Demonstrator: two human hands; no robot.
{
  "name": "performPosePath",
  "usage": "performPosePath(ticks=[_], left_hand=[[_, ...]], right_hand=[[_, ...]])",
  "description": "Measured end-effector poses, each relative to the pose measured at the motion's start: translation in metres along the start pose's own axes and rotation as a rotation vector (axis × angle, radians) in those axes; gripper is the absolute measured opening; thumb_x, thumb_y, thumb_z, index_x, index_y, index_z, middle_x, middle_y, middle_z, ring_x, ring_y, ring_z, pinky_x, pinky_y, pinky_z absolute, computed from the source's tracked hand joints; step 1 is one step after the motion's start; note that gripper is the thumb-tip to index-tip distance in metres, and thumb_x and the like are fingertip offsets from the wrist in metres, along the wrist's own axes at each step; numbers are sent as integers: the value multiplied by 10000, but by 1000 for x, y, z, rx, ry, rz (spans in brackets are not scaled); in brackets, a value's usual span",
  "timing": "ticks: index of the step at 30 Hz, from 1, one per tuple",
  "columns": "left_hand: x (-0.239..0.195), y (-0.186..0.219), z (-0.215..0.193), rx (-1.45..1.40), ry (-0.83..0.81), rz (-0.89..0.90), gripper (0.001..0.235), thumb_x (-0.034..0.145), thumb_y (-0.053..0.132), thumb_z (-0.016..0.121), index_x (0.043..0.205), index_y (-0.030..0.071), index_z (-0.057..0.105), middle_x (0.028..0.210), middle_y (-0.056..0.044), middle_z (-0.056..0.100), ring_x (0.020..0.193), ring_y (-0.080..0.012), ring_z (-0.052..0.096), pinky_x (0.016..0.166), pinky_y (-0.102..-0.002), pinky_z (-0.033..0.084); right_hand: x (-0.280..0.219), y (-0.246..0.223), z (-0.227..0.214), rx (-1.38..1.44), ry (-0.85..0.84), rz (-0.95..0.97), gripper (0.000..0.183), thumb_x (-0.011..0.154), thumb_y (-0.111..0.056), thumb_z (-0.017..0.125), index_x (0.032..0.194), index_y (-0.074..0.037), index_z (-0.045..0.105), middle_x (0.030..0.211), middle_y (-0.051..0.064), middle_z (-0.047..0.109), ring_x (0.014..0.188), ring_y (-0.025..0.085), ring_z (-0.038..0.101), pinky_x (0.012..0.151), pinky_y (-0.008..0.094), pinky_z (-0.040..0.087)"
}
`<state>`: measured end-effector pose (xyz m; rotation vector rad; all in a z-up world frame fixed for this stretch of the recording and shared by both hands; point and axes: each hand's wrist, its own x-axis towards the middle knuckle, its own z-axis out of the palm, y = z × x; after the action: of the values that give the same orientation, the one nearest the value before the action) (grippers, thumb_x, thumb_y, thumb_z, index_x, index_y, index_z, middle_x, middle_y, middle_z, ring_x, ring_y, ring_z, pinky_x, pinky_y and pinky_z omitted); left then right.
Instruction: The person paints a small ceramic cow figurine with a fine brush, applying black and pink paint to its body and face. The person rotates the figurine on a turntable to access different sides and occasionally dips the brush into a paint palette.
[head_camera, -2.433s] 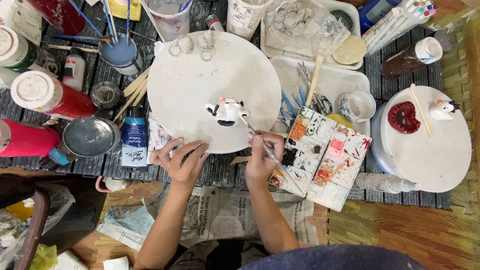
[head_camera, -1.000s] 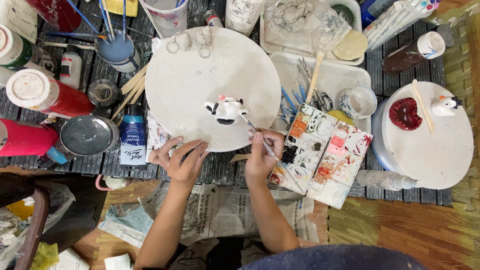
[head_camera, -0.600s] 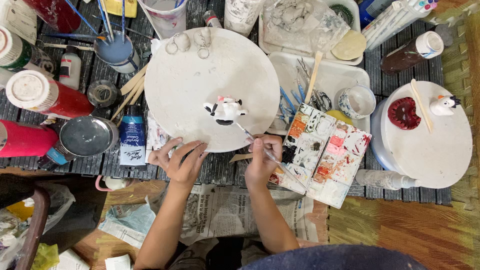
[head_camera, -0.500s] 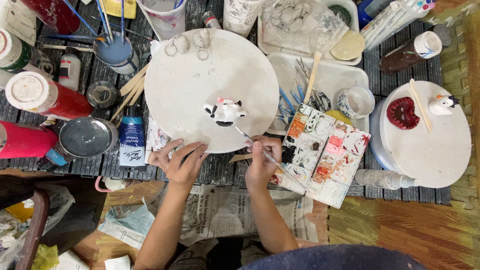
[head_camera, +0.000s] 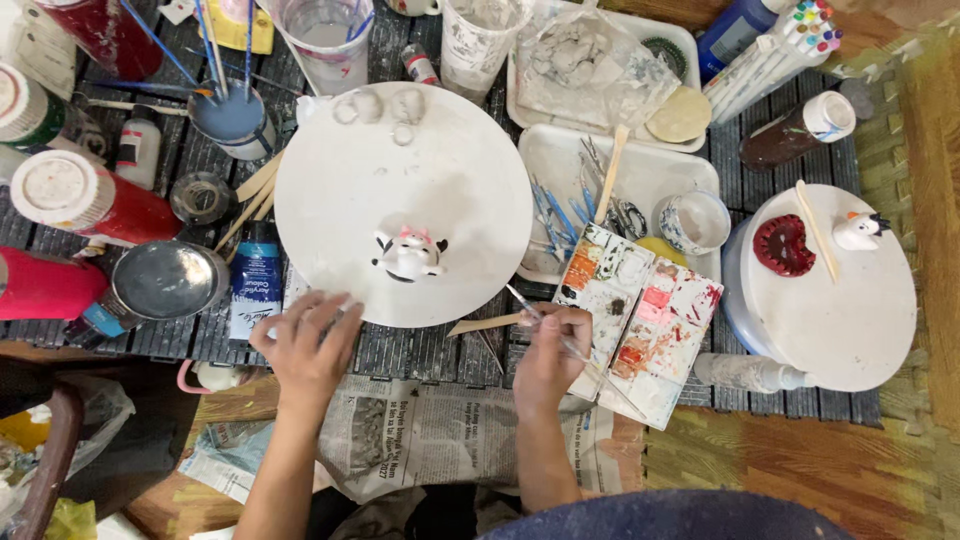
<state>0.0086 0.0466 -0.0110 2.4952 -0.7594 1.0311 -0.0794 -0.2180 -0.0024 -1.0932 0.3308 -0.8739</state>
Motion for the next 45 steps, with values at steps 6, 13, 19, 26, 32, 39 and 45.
performPosePath(ticks=[6, 13, 19, 26, 32, 39, 45], left_hand=[[8, -12, -16, -46, -123, -425, 348, 985, 11, 694, 1297, 161, 734, 1383, -68, 630, 1278, -249, 582, 1117, -329, 356], [4, 14, -32, -286, -36, -379, 283, 876, 0, 698, 1094, 180, 714, 1258, -32, 667, 1261, -246, 586, 1051, -411, 346], [9, 28, -30, -335, -133, -391, 395, 867, 140, 731, 1255, 114, 662, 1383, -82, 599, 1333, -300, 530, 1092, -446, 315], [14, 11, -22, -432, -134, -443, 507, 870, 152, 718, 1346, 62, 566, 1513, -144, 526, 1392, -317, 494, 1130, -469, 310], [12, 4, -21, -461, -141, -454, 517, 875, 129, 706, 1361, 59, 544, 1527, -156, 520, 1444, -361, 459, 1186, -493, 281], [18, 7, -23, -413, -106, -443, 506, 884, 176, 727, 1342, 58, 546, 1519, -160, 515, 1426, -351, 461, 1163, -498, 283], [35, 4, -30, -452, -89, -513, 484, 941, 170, 714, 1375, 30, 550, 1531, -212, 475, 1424, -387, 431, 1168, -508, 300]], right_hand=[[-6, -5, 25, -87, -258, -66, 127, 1077, -60, 611, 1023, -44, 497, 985, 147, 668, 923, 185, 648, 906, 340, 555], [-10, -3, 46, -168, -348, -8, 85, 1010, 17, 618, 1030, -21, 545, 1056, 137, 666, 961, 171, 684, 859, 324, 596], [-10, 6, 62, -336, -517, -105, 137, 991, 40, 659, 1062, -20, 557, 1044, 112, 687, 988, 155, 698, 879, 285, 572], [-15, 12, 75, -362, -549, -7, 148, 975, 43, 682, 1064, -6, 574, 1022, 86, 696, 943, 96, 671, 846, 252, 550], [-22, 9, 77, -360, -590, 37, 146, 967, 43, 696, 1042, -9, 582, 1006, 77, 690, 909, 90, 656, 818, 246, 542], [-24, 7, 79, -425, -585, -2, 147, 957, 21, 709, 1031, -12, 587, 988, 79, 698, 871, 90, 649, 782, 248, 535], [-32, 7, 64, -184, -599, 176, 86, 972, 22, 672, 1018, -23, 614, 996, 124, 733, 780, 112, 645, 616, 239, 499]])
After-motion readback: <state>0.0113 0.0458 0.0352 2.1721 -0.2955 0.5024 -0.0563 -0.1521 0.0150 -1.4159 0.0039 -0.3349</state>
